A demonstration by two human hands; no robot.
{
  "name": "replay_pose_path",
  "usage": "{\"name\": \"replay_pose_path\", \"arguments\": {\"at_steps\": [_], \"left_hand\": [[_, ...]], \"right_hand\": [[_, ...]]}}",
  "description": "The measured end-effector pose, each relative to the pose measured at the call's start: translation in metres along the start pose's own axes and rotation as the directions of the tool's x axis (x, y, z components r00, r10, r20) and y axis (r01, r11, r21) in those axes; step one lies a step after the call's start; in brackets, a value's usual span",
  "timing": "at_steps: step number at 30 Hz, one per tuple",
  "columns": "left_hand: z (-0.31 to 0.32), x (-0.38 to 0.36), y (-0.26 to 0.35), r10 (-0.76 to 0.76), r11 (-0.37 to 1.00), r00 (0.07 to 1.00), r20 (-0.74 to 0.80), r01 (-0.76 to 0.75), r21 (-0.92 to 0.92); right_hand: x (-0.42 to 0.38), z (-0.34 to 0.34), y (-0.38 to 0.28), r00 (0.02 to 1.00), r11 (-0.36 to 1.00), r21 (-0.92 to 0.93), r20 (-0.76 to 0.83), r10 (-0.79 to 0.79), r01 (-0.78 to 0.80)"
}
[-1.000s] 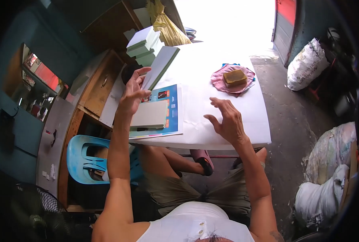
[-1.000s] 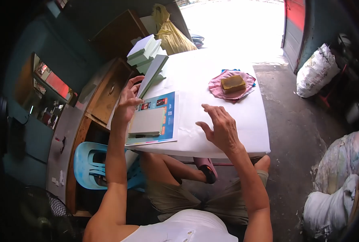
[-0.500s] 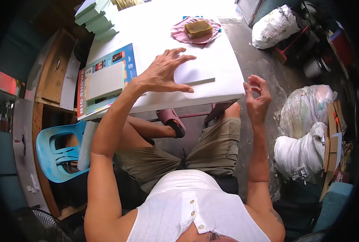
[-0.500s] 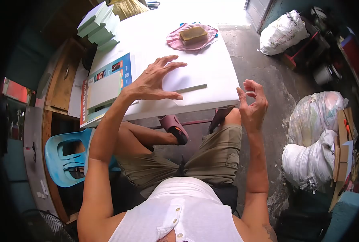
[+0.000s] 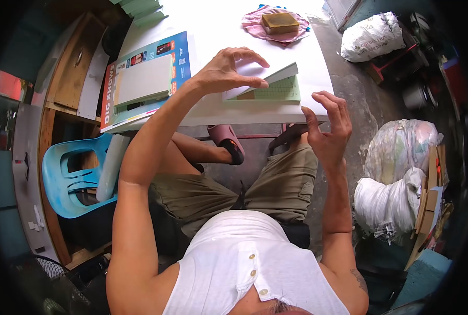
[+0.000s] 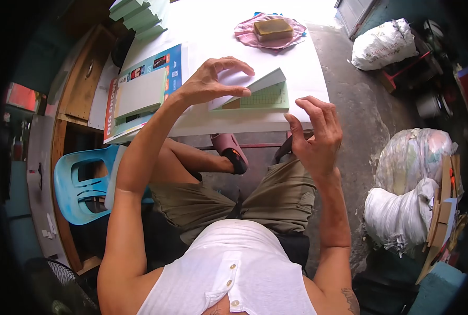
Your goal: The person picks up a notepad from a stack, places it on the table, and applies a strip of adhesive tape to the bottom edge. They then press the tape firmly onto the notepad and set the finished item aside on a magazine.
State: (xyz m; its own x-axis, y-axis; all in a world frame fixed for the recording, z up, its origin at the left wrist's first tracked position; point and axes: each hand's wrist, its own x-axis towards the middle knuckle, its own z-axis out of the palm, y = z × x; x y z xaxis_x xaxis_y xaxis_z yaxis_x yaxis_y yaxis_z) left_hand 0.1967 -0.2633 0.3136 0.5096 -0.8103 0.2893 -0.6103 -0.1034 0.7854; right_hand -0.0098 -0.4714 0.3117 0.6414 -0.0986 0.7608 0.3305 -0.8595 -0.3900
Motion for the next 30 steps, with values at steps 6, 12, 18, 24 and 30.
{"name": "replay_pose_path", "arguments": {"at_steps": [6, 12, 18, 24, 30], "left_hand": [[0.002, -0.004, -0.012, -0.007, 0.954, 0.994, -0.107, -0.025, -0.299], [-0.003, -0.013, -0.016, -0.149, 0.688, 0.972, -0.184, -0.031, -0.725], [-0.004, -0.014, -0.017, -0.158, 0.690, 0.971, -0.179, -0.021, -0.724], [0.000, -0.009, -0.018, -0.065, 0.912, 0.956, -0.286, -0.060, -0.406], [-0.006, -0.027, -0.002, -0.032, 0.879, 0.947, -0.319, 0.179, 0.442]], "right_hand": [[0.012, 0.025, -0.010, 0.961, 0.987, -0.026, 0.234, -0.149, 0.159], [0.041, 0.064, -0.014, 0.861, 0.962, 0.028, 0.440, -0.256, 0.272], [0.065, 0.072, -0.017, 0.800, 0.939, 0.143, 0.493, -0.343, 0.314], [0.066, 0.056, -0.026, 0.861, 0.954, 0.190, 0.417, -0.291, 0.230], [0.018, 0.014, -0.063, 0.796, 0.777, 0.387, 0.560, 0.231, -0.497]]}}
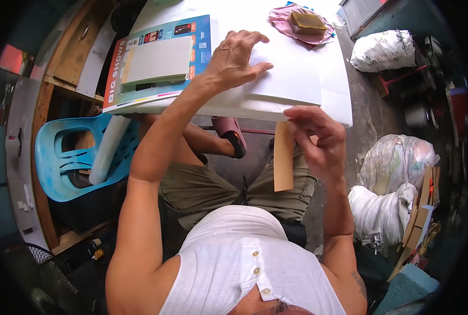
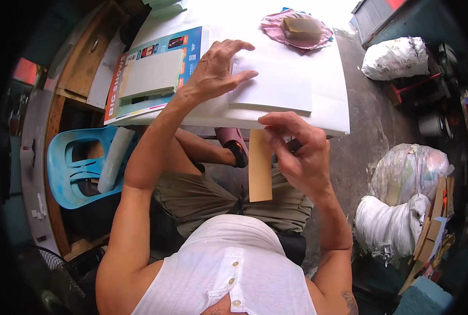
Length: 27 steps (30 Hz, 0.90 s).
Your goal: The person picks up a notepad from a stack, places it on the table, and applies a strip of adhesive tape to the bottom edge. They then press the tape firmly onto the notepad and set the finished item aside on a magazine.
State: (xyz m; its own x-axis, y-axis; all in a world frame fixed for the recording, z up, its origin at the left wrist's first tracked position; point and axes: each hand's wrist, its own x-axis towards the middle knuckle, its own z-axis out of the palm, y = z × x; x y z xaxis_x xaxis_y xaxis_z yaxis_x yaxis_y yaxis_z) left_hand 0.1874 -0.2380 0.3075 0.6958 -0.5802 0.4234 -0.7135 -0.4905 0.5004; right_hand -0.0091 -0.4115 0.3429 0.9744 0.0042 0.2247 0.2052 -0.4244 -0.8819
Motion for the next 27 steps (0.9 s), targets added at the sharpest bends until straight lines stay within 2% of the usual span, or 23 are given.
{"name": "replay_pose_path", "arguments": {"at_steps": [1, 4, 9, 12, 16, 21, 24, 27], "left_hand": [[-0.001, -0.004, -0.002, 0.005, 0.999, 1.000, -0.010, -0.005, 0.044], [-0.009, -0.011, 0.000, -0.017, 1.000, 1.000, 0.018, 0.017, 0.014], [-0.024, -0.060, 0.032, -0.092, 0.989, 0.993, -0.079, 0.100, 0.109], [-0.030, -0.089, 0.053, -0.207, 0.978, 0.978, 0.008, 0.206, 0.034], [-0.018, -0.103, 0.055, -0.090, 0.991, 0.986, -0.140, 0.103, 0.090], [-0.012, -0.102, 0.055, -0.090, 0.992, 0.984, -0.155, 0.102, 0.070], [-0.007, -0.101, 0.056, -0.075, 0.994, 0.985, -0.156, 0.087, 0.071], [-0.007, -0.098, 0.059, 0.002, 0.998, 0.971, -0.239, 0.014, 0.063]], "right_hand": [[-0.006, 0.004, 0.008, 0.991, 0.991, 0.033, 0.011, 0.131, -0.132], [-0.009, 0.013, 0.031, 0.960, 0.932, 0.233, 0.104, 0.260, -0.277], [0.004, 0.001, 0.029, 0.911, 0.864, 0.289, 0.111, 0.398, -0.412], [0.015, -0.013, 0.035, 0.929, 0.899, 0.233, 0.125, 0.349, -0.370], [0.021, -0.025, 0.037, 0.930, 0.904, 0.231, 0.166, 0.328, -0.360], [0.011, -0.026, 0.027, 0.967, 0.935, 0.276, -0.059, 0.246, -0.221], [0.005, -0.023, 0.030, 0.985, 0.928, 0.371, -0.141, 0.100, -0.041], [0.009, -0.017, 0.016, 0.967, 0.977, 0.107, -0.194, -0.164, 0.187]]}}
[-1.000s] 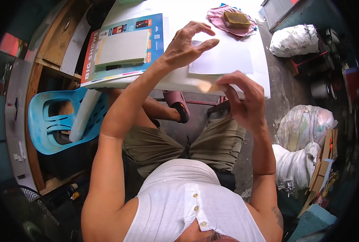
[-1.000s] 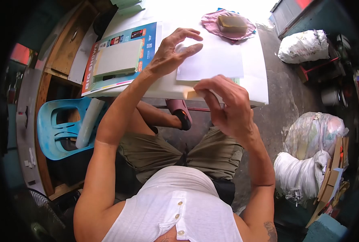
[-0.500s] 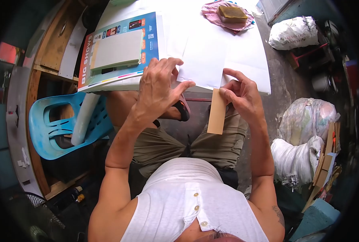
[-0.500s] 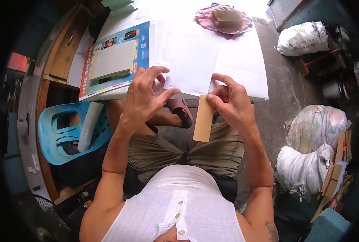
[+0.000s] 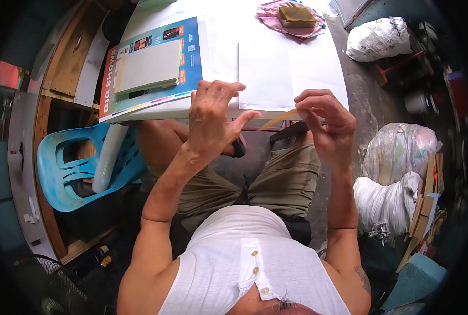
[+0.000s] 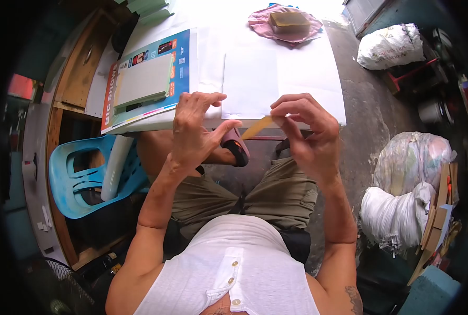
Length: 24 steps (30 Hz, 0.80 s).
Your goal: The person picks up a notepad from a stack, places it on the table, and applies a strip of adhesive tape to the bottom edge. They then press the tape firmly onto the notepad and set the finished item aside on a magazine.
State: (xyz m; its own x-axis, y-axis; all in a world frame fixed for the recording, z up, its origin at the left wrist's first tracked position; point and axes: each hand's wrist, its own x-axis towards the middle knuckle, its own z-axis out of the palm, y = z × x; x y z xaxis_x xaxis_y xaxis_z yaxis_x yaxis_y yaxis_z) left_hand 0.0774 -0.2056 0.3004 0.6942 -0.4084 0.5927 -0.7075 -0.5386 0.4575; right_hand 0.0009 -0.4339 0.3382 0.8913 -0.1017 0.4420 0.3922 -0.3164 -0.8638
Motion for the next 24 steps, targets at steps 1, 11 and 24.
{"name": "replay_pose_path", "arguments": {"at_steps": [1, 11, 24], "left_hand": [[-0.002, 0.002, 0.003, 0.034, 0.999, 0.998, -0.045, -0.035, -0.007], [-0.011, 0.018, 0.030, 0.261, -0.103, 0.644, 0.719, 0.760, -0.642], [0.005, 0.118, 0.030, 0.070, 0.652, 0.806, 0.588, 0.409, -0.638]], "right_hand": [[0.001, 0.001, -0.007, 0.998, 0.998, -0.035, 0.036, -0.056, 0.057], [-0.005, -0.006, -0.032, 0.945, 0.949, -0.039, 0.109, -0.308, 0.313], [0.044, -0.050, 0.000, 0.971, 0.934, 0.268, 0.097, 0.219, -0.237]]}}
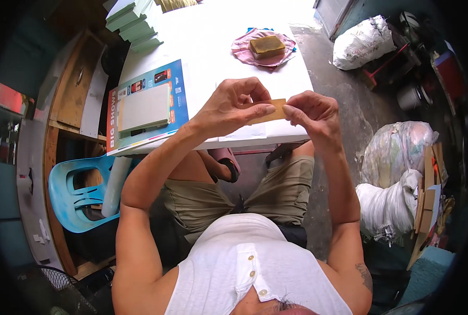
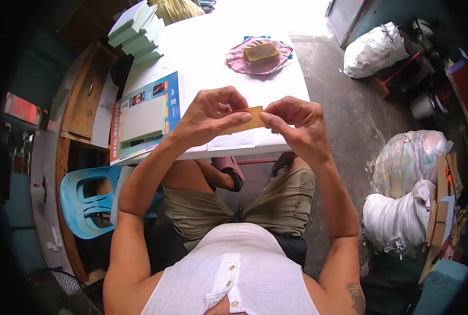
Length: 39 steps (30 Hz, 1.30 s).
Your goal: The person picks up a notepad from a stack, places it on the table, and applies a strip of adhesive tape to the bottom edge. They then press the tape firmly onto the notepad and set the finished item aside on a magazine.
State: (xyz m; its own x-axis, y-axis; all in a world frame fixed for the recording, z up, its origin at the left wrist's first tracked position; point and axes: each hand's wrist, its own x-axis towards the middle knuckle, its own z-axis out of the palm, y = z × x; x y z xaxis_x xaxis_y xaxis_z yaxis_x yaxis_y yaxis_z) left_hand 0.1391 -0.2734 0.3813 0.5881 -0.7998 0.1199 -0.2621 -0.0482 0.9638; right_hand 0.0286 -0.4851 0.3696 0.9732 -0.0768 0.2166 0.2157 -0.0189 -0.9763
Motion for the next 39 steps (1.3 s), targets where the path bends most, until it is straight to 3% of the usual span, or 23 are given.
{"name": "replay_pose_path", "arguments": {"at_steps": [2, 5, 7, 9, 11, 16, 19, 20, 23, 25, 27, 33, 39], "left_hand": [[-0.008, 0.020, -0.006, 0.053, 0.998, 0.999, -0.003, -0.053, 0.025], [-0.023, 0.053, -0.020, 0.045, 0.998, 0.999, -0.007, -0.045, 0.035], [-0.034, 0.076, -0.028, 0.106, 0.983, 0.994, -0.033, -0.100, 0.153], [-0.044, 0.095, -0.025, 0.083, 0.939, 0.985, -0.150, -0.027, 0.343], [-0.059, 0.121, -0.044, 0.086, 0.938, 0.955, -0.282, 0.018, 0.345], [-0.078, 0.152, -0.077, 0.100, 0.878, 0.911, -0.399, 0.108, 0.466], [-0.077, 0.149, -0.083, 0.291, 0.768, 0.851, -0.438, 0.065, 0.637], [-0.076, 0.147, -0.082, 0.288, 0.711, 0.849, -0.443, 0.120, 0.692], [-0.059, 0.140, -0.079, 0.520, 0.464, 0.812, -0.264, -0.009, 0.886], [-0.040, 0.137, -0.083, 0.424, 0.401, 0.900, -0.101, -0.087, 0.912], [-0.022, 0.139, -0.094, 0.412, 0.321, 0.910, -0.036, -0.108, 0.941], [-0.005, 0.154, -0.118, 0.313, 0.326, 0.949, -0.043, -0.065, 0.943], [-0.006, 0.149, -0.120, 0.306, 0.337, 0.949, -0.083, -0.026, 0.941]], "right_hand": [[0.020, -0.006, 0.000, 1.000, 1.000, -0.018, 0.016, 0.015, -0.015], [0.051, -0.016, 0.002, 1.000, 0.977, -0.210, -0.017, 0.024, -0.027], [0.079, -0.026, 0.012, 0.998, 0.946, -0.322, -0.038, -0.054, 0.039], [0.110, -0.042, 0.028, 0.995, 0.956, -0.292, -0.077, -0.061, 0.036], [0.142, -0.058, 0.044, 0.989, 0.935, -0.354, -0.145, -0.021, -0.032], [0.191, -0.074, 0.087, 0.974, 0.780, -0.605, -0.227, 0.025, -0.161], [0.193, -0.077, 0.096, 0.949, 0.715, -0.657, -0.314, 0.026, -0.237], [0.191, -0.075, 0.095, 0.939, 0.716, -0.645, -0.341, 0.043, -0.267], [0.188, -0.075, 0.102, 0.923, 0.739, -0.607, -0.381, 0.052, -0.292], [0.184, -0.076, 0.104, 0.921, 0.780, -0.559, -0.387, 0.055, -0.282], [0.182, -0.074, 0.106, 0.915, 0.809, -0.518, -0.398, 0.060, -0.279], [0.177, -0.073, 0.113, 0.901, 0.837, -0.461, -0.427, 0.082, -0.295], [0.167, -0.067, 0.111, 0.869, 0.835, -0.460, -0.493, 0.042, -0.302]]}}
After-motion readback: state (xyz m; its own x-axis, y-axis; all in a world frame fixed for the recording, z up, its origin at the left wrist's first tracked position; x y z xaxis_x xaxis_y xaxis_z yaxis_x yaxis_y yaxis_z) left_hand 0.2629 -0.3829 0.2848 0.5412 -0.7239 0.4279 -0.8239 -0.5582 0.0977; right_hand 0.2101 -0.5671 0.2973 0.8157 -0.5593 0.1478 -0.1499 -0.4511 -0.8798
